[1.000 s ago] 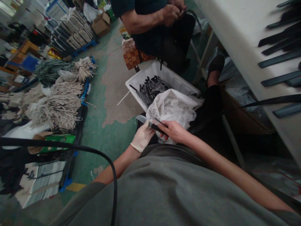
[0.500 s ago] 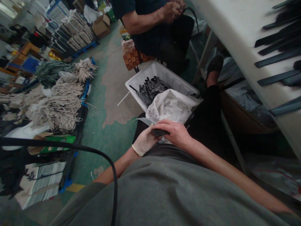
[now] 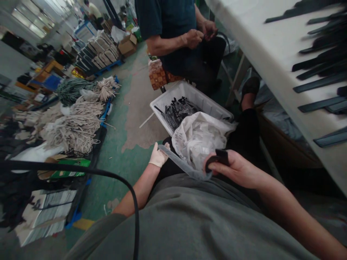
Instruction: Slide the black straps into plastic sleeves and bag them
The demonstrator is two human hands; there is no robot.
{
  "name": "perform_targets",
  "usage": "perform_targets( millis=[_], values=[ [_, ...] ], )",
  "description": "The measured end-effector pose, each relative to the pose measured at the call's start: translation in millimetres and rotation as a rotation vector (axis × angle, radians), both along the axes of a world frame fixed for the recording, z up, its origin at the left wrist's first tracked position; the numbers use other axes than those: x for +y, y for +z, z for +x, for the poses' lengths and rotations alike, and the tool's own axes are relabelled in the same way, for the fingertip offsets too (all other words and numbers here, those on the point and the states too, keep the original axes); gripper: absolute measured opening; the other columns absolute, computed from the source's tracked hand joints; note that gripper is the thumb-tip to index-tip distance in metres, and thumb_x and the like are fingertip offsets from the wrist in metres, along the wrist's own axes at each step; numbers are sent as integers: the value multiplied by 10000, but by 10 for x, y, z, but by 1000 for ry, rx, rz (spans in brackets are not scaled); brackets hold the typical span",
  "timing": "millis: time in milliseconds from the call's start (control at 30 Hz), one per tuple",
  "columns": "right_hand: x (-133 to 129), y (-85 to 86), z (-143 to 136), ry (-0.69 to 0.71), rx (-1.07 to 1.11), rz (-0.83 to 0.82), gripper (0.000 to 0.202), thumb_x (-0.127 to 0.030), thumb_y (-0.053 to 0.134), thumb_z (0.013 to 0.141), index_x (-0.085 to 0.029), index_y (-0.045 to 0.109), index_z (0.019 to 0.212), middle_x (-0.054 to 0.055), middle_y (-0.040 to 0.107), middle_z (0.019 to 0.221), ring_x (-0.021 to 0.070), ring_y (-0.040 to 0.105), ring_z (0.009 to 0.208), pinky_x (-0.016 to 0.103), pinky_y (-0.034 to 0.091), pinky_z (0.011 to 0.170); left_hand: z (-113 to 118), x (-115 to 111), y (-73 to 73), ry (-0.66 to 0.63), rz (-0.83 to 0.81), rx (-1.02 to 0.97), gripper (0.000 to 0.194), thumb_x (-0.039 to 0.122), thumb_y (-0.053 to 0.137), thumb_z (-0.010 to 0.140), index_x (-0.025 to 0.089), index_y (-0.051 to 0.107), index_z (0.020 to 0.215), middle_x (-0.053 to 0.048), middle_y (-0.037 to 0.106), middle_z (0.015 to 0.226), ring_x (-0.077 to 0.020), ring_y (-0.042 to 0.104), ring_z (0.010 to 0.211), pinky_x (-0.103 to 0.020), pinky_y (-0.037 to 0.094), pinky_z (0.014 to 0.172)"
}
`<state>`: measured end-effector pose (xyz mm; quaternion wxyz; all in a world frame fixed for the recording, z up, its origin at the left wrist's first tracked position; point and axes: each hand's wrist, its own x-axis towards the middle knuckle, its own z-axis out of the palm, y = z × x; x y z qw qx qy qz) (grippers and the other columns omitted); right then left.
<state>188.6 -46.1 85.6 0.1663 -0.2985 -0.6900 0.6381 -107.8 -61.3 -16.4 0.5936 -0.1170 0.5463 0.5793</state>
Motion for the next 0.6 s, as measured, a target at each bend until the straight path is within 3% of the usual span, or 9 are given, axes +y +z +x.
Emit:
perform_targets(
  millis=[67,133,233,333,467,600],
  values=[
    [-6,42,66,86,24,-87,406,-518,547,890,-164,712,782,27,614,662,138,544,608,255,452,590,-98,99,24,115,54,77,273,296,481,959,119,626,1108,-40,681,714,-110,652,606,-222,523,651],
    [26,-14,60,43,70,-157,441,-567,574,865,-156,723,804,36,633,671,131,539,590,247,450,559,-72,134,93,57,137,137,226,246,522,938,166,626,1122,-5,677,710,-94,635,574,-209,509,623],
    [178,-171,-19,-184,180,-210,447,-586,603,840,-159,728,875,87,708,966,91,508,545,240,456,513,141,62,184,-230,271,255,280,280,649,859,175,637,1119,-7,680,705,-120,627,561,-239,505,598],
    [421,-261,-77,-377,297,-219,389,-549,623,838,-183,733,909,85,634,1270,19,383,466,253,504,548,375,-81,191,-503,349,357,354,384,720,797,148,665,1054,-28,688,712,-132,623,581,-254,505,621],
    [715,-240,-73,-429,369,-178,373,-534,658,809,-210,751,968,57,668,1215,10,329,453,270,540,599,548,-224,148,-812,364,453,355,453,686,815,127,702,956,-56,701,778,-141,619,632,-258,487,636],
    [853,-184,-32,-462,422,-143,379,-547,675,780,-206,759,923,60,695,1167,29,402,480,253,527,570,626,-311,176,-960,355,453,351,467,695,800,125,722,876,-49,684,738,-139,589,631,-262,471,641]
  ],
)
